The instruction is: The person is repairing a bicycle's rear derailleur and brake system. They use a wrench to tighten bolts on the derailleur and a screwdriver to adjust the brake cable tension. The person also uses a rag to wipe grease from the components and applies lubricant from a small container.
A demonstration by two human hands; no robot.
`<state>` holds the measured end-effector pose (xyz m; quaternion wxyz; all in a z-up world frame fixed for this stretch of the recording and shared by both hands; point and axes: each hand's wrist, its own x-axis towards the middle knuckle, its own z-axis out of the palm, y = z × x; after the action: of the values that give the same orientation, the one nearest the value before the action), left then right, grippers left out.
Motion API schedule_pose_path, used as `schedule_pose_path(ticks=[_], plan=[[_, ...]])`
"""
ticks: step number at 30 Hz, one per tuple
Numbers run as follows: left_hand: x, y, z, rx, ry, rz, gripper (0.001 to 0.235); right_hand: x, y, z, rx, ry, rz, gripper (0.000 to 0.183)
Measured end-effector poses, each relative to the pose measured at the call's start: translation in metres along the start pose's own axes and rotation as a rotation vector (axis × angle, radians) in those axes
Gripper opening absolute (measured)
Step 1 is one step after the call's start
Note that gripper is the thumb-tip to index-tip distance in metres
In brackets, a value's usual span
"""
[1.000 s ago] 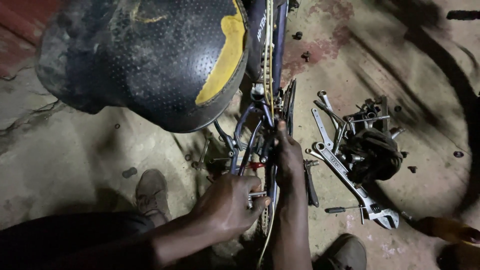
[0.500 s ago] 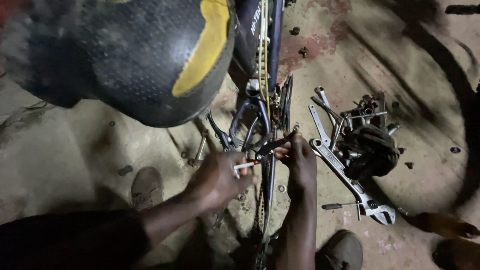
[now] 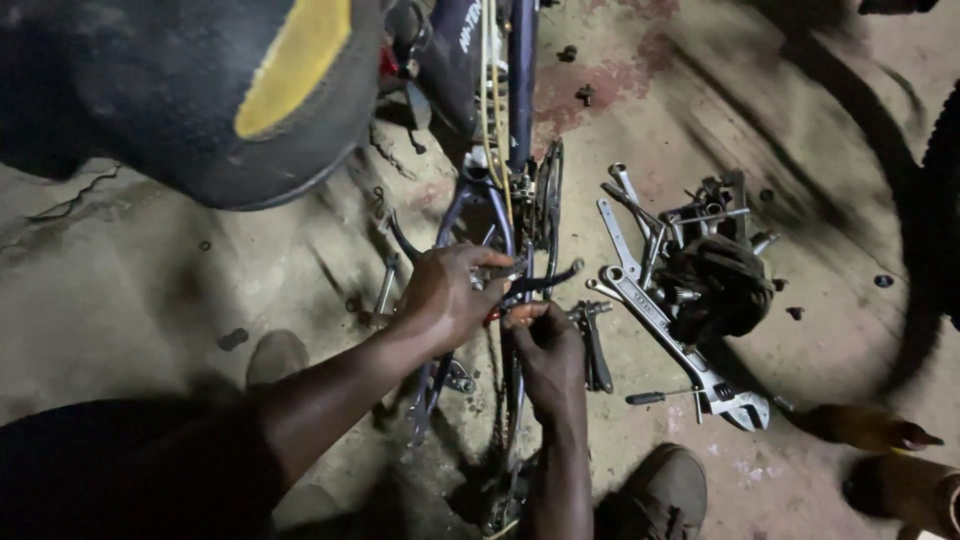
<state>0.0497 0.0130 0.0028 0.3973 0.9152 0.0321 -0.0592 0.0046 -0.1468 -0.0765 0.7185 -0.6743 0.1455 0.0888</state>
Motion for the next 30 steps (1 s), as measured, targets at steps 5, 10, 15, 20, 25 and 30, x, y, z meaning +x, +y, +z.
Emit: schedule_pose_path(ticks=[5, 10, 15, 20, 25, 30], plan=[[0.001, 0.001, 0.017, 0.044, -0.026, 0.058, 0.022, -0.012, -0.033, 0.006, -0.085, 0.058, 0.039, 0.014], [-0.001, 0.001, 0.006, 0.058, -0.108, 0.110, 0.030, -0.011, -0.024, 0.009, -0.104, 0.064, 0.065, 0.015], [0.003, -0.002, 0.005, 0.038, -0.140, 0.131, 0.032, -0.013, -0.031, 0.006, -0.106, 0.036, -0.016, 0.021], [0.001, 0.004, -0.007, 0.032, -0.137, 0.022, 0.029, -0.009, -0.016, 0.004, -0.231, 0.021, -0.118, 0.021], [0.004, 0.008, -0.008, 0.015, -0.148, 0.000, 0.029, -0.013, -0.021, 0.008, -0.275, 0.038, -0.123, 0.029], [0.002, 0.008, -0.012, 0.061, -0.150, -0.037, 0.029, -0.006, -0.033, -0.003, -0.268, 0.025, -0.051, 0.035]])
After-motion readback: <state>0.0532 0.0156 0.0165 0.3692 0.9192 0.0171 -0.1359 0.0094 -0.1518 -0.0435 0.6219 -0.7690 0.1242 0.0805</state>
